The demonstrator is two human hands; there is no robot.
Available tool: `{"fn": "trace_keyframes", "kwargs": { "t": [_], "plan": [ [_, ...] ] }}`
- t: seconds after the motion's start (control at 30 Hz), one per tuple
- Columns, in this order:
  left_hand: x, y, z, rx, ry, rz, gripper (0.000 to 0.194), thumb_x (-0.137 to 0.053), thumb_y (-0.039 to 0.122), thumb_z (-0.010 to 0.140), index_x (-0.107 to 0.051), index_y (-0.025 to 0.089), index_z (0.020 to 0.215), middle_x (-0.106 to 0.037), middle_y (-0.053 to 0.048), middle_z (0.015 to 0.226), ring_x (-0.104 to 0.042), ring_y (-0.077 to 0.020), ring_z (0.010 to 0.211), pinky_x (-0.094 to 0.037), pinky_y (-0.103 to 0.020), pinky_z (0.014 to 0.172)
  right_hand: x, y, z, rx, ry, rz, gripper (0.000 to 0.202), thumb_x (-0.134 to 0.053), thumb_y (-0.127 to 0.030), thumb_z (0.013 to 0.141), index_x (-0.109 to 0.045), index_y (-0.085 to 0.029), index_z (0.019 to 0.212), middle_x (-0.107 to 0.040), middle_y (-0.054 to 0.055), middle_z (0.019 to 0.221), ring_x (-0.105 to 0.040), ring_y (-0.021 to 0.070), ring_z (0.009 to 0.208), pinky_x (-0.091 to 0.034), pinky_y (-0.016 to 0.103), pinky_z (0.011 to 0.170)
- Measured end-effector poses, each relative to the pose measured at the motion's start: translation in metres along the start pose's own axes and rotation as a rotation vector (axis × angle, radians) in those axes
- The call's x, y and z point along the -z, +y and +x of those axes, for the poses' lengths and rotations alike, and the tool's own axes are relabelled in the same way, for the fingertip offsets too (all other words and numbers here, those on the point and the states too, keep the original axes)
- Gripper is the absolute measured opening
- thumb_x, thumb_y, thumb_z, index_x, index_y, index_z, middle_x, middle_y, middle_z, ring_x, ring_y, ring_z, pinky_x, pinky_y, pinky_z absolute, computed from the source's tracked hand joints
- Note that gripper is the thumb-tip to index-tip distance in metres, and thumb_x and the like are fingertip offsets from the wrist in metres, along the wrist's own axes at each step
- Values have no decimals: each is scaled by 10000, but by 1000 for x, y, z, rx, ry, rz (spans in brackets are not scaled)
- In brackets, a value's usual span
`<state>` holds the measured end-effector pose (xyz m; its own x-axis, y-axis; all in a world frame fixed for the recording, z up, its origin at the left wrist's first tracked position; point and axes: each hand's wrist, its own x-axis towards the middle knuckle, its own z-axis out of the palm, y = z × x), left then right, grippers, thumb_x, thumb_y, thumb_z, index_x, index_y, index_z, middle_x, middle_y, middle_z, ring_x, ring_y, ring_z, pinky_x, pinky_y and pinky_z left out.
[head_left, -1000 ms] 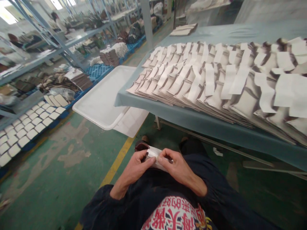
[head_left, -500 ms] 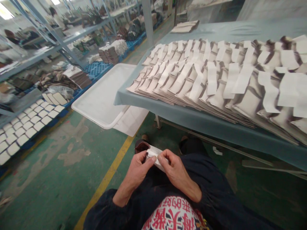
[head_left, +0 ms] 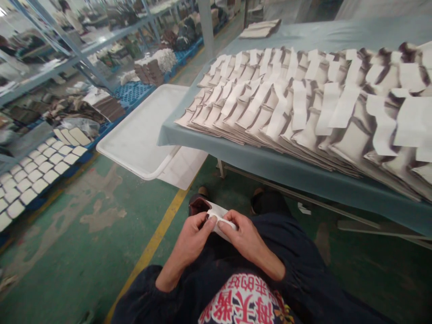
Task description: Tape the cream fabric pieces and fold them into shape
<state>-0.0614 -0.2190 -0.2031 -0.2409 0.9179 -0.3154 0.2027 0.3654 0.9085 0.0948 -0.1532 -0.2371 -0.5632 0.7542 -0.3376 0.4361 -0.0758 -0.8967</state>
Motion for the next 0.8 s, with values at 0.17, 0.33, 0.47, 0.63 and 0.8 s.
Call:
{"fn": "trace_keyframes", "kwargs": {
  "t": [0.17,0.33,0.47,0.63,0.8],
  "plan": [
    [-10,-7,-2,16,115,-30,383,-601,478,896,-588,153,696,-496,22,644,-411,-129,621,-343,-245,575,-3,1,1,10,-45,129,208,-548,-410,830,-512,-217,761,-542,-39,684,-488,146,648,-365,259,604],
    [-17,-12,-1,49,157,-212,414,-619,533,880,-603,156,710,-529,14,637,-443,-132,606,-376,-252,588,-3,7,-1,65,-85,303,121,-540,-335,806,-500,-223,792,-541,-35,701,-499,151,654,-400,254,582],
    [-17,-8,0,71,201,-190,493,-636,616,847,-586,160,665,-504,24,598,-414,-124,582,-357,-250,563,4,4,-7,191,184,37,138,-551,-290,865,-605,-213,966,-687,42,916,-624,211,828,-495,329,744],
    [-20,4,0,58,259,-130,490,-614,610,860,-567,171,647,-505,24,596,-426,-134,592,-377,-254,569,14,-21,-14,630,403,-404,184,-519,-243,1010,-702,-229,993,-755,91,1056,-659,253,1002,-491,416,936],
    [-25,11,-3,-20,203,-70,412,-541,503,943,-620,168,718,-610,-8,699,-519,-172,682,-437,-264,644,14,-27,-6,650,258,-666,212,-531,-198,1021,-697,-162,1148,-758,139,1113,-677,276,1050,-478,437,991]
  ]
}}
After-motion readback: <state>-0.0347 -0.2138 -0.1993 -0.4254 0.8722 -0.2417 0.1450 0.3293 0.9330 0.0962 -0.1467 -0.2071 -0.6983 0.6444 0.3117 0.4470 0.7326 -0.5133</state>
